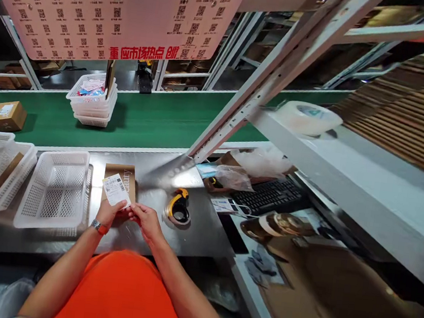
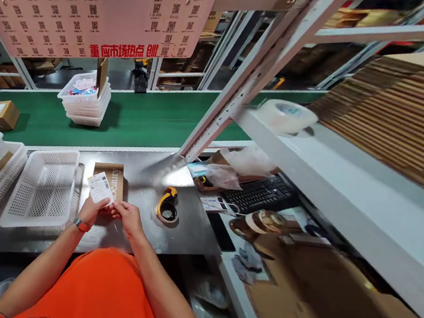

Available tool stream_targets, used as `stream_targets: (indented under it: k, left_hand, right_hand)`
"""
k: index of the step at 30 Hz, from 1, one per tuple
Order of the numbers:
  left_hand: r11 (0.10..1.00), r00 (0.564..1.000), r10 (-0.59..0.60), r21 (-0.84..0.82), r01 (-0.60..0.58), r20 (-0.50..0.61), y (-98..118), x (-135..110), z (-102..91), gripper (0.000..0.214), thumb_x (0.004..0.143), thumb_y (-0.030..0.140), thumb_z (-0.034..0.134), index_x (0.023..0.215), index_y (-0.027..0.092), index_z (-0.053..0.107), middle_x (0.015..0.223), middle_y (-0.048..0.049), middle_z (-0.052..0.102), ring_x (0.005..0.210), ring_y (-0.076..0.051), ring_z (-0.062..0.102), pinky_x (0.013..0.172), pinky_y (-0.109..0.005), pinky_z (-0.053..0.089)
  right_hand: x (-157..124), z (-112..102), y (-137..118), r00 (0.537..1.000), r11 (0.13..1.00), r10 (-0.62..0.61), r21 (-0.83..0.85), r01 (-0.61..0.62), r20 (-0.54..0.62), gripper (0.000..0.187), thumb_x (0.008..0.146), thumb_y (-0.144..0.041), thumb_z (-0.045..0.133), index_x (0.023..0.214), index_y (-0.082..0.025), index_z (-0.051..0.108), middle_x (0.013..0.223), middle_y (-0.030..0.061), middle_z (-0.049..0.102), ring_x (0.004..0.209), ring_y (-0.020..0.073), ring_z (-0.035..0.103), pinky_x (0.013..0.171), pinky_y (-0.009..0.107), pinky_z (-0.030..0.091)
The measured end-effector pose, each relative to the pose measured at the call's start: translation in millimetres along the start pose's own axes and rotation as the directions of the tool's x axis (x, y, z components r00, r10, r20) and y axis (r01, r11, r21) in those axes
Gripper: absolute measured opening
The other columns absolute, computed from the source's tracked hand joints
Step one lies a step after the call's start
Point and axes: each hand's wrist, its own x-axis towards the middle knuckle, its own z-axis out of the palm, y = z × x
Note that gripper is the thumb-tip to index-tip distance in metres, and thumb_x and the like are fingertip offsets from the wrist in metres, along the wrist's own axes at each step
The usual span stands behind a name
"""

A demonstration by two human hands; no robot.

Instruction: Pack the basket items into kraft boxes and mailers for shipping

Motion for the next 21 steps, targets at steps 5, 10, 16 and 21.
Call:
stream_targets:
  k: [5,10,16,21]
  left_hand:
    - [0.985,0.997,-0.064,-0.158,0.069,0.033,-1,-10,2.9,0.059,0.053,0.044,0.103,0.098,0.018,0.074,0.086,-0.0051,0.081,0.068,-0.019,0.072,0.068,-0.033,0.062]
    - [0.981,0.999,-0.038,-0.192,0.04,0.015,-4,-17,0.2,0.059,0.059,0.045,0.102,0.102,0.019,0.073,0.088,-0.0046,0.08,0.071,-0.02,0.073,0.073,-0.035,0.063]
    - [0.981,0.998,-0.046,-0.187,0.054,0.048,-3,-21,-3.7,0.059,0.055,0.049,0.104,0.093,0.017,0.071,0.082,-0.004,0.078,0.067,-0.018,0.071,0.071,-0.034,0.063]
    - [0.992,0.995,-0.067,-0.101,0.074,0.075,-4,-23,-0.8,0.053,0.062,0.048,0.099,0.096,0.017,0.073,0.093,-0.0091,0.081,0.078,-0.024,0.076,0.079,-0.039,0.065]
  right_hand:
    - [-1,-2,4,0.999,0.999,0.034,0.034,-0.035,0.034,0.046,0.062,-0.062,0.099,0.076,-0.021,0.085,0.078,0.0053,0.079,0.068,0.015,0.063,0.065,0.028,0.051]
    - [-2,2,5,0.995,0.996,0.07,0.052,-0.073,0.066,0.045,0.059,-0.06,0.101,0.077,-0.021,0.086,0.079,0.0048,0.08,0.07,0.0142,0.063,0.065,0.026,0.052]
    - [-3,7,6,0.995,0.996,0.072,0.048,-0.075,0.066,0.049,0.056,-0.063,0.101,0.074,-0.02,0.084,0.077,0.0044,0.079,0.067,0.0138,0.062,0.064,0.027,0.051]
    - [-7,4,7,0.998,0.998,0.05,0.039,-0.052,0.04,0.045,0.062,-0.062,0.097,0.074,-0.021,0.081,0.075,0.0026,0.076,0.066,0.0148,0.061,0.066,0.029,0.052]
